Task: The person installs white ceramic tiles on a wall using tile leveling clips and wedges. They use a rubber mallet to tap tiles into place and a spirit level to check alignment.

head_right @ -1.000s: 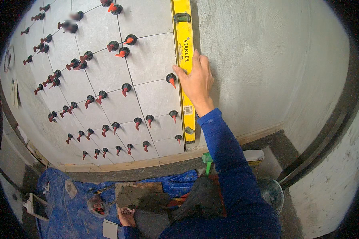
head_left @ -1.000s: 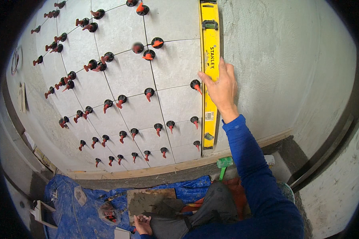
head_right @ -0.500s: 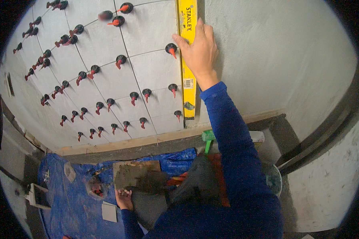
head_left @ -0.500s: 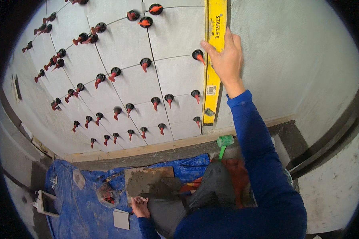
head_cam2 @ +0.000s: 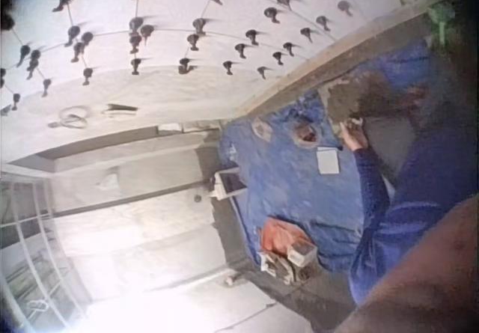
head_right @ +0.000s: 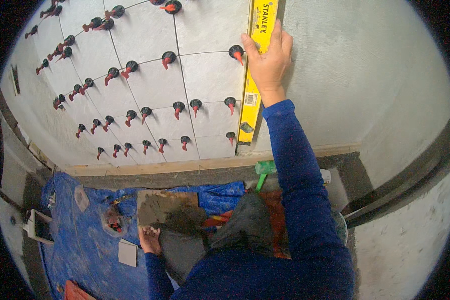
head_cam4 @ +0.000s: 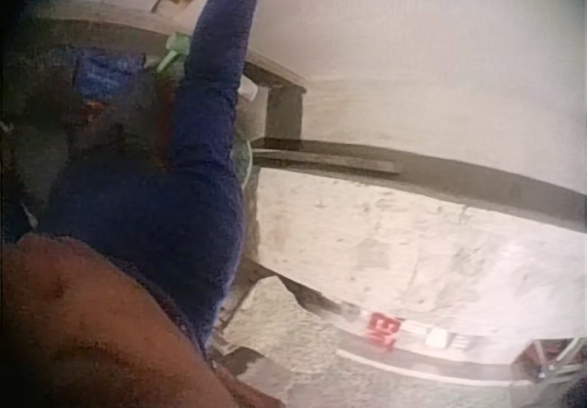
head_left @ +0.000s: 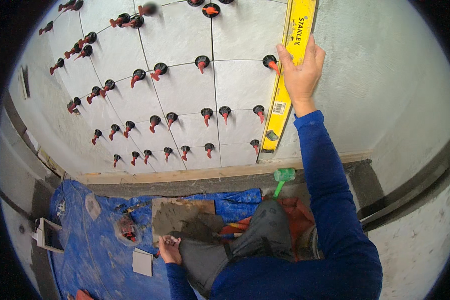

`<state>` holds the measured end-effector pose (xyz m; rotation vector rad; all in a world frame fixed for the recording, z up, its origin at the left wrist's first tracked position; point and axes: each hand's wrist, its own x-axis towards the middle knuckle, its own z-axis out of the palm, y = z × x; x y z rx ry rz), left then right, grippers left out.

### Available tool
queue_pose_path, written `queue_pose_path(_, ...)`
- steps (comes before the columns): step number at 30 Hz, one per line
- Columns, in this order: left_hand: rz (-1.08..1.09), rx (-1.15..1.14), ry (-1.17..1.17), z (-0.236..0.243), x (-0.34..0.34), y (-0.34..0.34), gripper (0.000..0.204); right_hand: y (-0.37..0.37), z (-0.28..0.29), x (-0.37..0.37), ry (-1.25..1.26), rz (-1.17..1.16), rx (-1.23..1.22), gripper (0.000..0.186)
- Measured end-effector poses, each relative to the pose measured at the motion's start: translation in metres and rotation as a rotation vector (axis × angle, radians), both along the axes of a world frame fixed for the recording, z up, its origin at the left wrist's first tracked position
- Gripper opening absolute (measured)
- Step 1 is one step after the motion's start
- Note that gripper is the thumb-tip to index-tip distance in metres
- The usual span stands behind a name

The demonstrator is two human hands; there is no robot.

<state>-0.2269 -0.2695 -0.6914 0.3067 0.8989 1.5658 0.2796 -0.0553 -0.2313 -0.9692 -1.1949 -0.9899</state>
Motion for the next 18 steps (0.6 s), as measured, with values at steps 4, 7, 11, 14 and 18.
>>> queue_pose_path(4, -0.006, -0.026, 0.021, -0.0034, -0.0051, -0.0011, 0.033, 0.0009, -0.0018, -0.0009, 0.012, 0.035, 0.001, 0.081)
queue_pose_path(7, -0.019, 0.0, -0.005, -0.0035, -0.0076, -0.0019, 0.033, 0.0011, -0.0006, -0.0004, -0.015, 0.001, 0.01, 0.081)
queue_pose_path(11, -0.005, -0.015, -0.022, -0.0009, -0.0087, -0.0013, 0.034, 0.0019, -0.0005, 0.0012, -0.028, -0.016, 0.003, 0.081)
queue_pose_path(14, 0.014, -0.027, -0.014, 0.0008, -0.0079, -0.002, 0.034, 0.0024, -0.0019, 0.002, -0.032, 0.002, 0.008, 0.08)
queue_pose_path(18, 0.006, 0.0, 0.028, 0.0016, -0.0053, -0.0021, 0.035, 0.0012, -0.0027, 0.0032, -0.058, -0.015, 0.015, 0.079)
